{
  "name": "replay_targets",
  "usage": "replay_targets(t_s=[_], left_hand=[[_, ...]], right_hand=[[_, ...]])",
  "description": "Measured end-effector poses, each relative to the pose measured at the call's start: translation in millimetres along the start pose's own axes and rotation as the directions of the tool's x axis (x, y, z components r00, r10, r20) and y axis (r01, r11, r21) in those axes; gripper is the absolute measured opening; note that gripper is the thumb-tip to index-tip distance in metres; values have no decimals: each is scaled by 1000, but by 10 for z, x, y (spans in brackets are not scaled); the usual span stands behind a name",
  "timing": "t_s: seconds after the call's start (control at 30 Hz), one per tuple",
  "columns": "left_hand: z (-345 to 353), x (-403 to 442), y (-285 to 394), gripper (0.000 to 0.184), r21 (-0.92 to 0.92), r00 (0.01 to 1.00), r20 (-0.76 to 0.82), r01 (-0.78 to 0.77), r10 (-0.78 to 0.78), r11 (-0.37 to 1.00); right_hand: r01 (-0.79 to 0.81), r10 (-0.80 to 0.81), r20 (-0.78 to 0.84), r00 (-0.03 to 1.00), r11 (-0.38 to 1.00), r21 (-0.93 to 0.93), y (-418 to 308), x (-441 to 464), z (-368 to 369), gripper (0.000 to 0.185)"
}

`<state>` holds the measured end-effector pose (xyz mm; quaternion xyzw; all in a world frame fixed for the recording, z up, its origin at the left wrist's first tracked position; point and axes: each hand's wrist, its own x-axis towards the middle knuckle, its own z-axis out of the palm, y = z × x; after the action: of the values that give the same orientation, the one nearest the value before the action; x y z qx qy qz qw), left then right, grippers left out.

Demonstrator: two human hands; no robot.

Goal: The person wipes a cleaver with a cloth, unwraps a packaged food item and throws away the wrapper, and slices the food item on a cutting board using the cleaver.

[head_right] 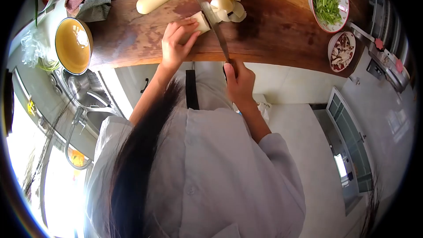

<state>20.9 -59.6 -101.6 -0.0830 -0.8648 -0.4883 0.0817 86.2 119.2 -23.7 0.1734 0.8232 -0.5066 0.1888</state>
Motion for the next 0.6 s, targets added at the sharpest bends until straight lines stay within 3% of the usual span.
replay_targets(t_s=[0.03,0.1,0.13,0.2,0.37,0.4,0.43,0.5,0.6], left_hand=[[-13,-18,35,18,-3,1000,2,-3,3,1000],[-49,-13,100,15,-194,953,-41,287,-300,938],[-87,22,108,14,-134,964,-132,213,-230,968],[-175,82,179,14,-96,966,-152,197,-210,976],[-183,182,239,16,-71,993,-61,100,-105,992],[-165,183,236,17,-66,993,-41,108,-111,992],[-148,160,216,17,-66,993,-38,106,-108,992],[-124,108,166,24,109,989,81,114,-123,987],[-87,43,144,30,95,992,64,104,-111,990]], right_hand=[[34,-36,-28,999,999,-42,-37,-25,-28,27],[44,-49,-32,998,991,-124,-109,-27,-121,26],[53,-59,-27,998,978,-201,-120,-38,-158,24],[33,-41,-43,998,982,-184,-58,-90,-213,25],[40,-48,-33,998,977,-208,-86,-163,-272,27],[-71,69,28,997,994,81,-81,-178,-268,30],[-197,163,122,979,914,354,-78,-193,-261,34],[-239,182,177,967,888,394,-136,-180,-267,38],[-268,189,238,953,892,364,-178,-114,-249,44]])
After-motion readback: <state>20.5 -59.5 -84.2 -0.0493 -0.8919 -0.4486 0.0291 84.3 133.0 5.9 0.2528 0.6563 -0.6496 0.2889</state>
